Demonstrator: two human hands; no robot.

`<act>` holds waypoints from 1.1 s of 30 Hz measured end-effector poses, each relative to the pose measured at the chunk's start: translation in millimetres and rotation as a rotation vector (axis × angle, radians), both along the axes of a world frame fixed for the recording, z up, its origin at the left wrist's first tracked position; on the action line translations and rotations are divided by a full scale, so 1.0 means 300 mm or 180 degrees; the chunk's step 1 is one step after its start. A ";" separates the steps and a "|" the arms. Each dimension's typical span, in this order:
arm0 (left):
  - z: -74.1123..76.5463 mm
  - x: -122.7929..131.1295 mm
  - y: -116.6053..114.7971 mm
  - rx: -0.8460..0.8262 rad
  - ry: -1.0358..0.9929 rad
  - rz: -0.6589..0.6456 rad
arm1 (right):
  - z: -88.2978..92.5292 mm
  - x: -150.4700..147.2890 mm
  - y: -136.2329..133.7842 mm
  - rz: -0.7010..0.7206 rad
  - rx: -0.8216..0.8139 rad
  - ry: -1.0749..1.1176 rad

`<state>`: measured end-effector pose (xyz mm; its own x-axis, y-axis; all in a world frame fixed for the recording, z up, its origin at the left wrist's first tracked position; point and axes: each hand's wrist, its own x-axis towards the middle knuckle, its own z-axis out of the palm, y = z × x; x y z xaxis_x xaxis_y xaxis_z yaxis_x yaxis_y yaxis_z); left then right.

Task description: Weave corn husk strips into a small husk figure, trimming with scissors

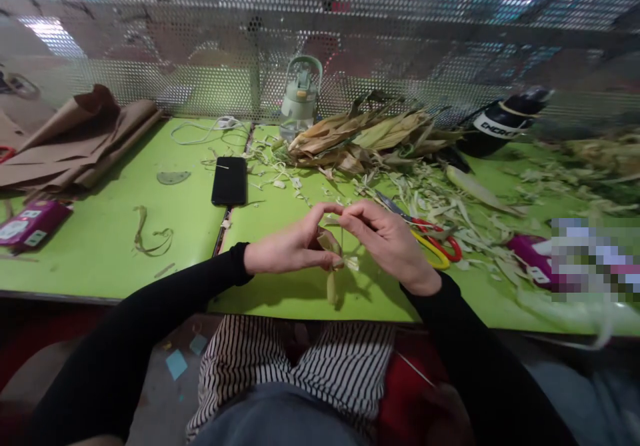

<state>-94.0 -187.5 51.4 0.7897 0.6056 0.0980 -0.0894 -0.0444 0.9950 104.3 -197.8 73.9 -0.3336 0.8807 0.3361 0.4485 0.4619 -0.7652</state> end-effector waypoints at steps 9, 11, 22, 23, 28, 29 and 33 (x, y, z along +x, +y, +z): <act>0.045 -0.024 0.022 -0.0646 -0.0400 0.0075 | -0.104 0.058 0.031 0.0409 -0.1261 0.0331; 0.034 -0.026 0.037 -0.0855 -0.0571 0.0228 | -0.124 0.096 0.027 0.0526 -0.1327 0.0139; -0.016 0.028 0.035 -0.1408 -0.0708 0.0713 | -0.038 -0.043 -0.045 -0.0059 -0.0727 0.2446; -0.019 0.029 0.036 -0.1248 -0.0723 0.0779 | -0.039 -0.058 -0.044 -0.0047 -0.0781 0.2451; -0.043 0.019 0.057 -0.0297 -0.0328 0.1025 | -0.078 -0.077 -0.035 0.0034 -0.0980 0.2494; -0.048 0.019 0.061 -0.0011 -0.0147 0.1144 | -0.086 -0.076 -0.035 0.0002 -0.0961 0.2490; -0.060 0.026 0.056 0.1353 0.0451 0.1715 | -0.119 -0.065 -0.030 -0.0213 -0.0882 0.2410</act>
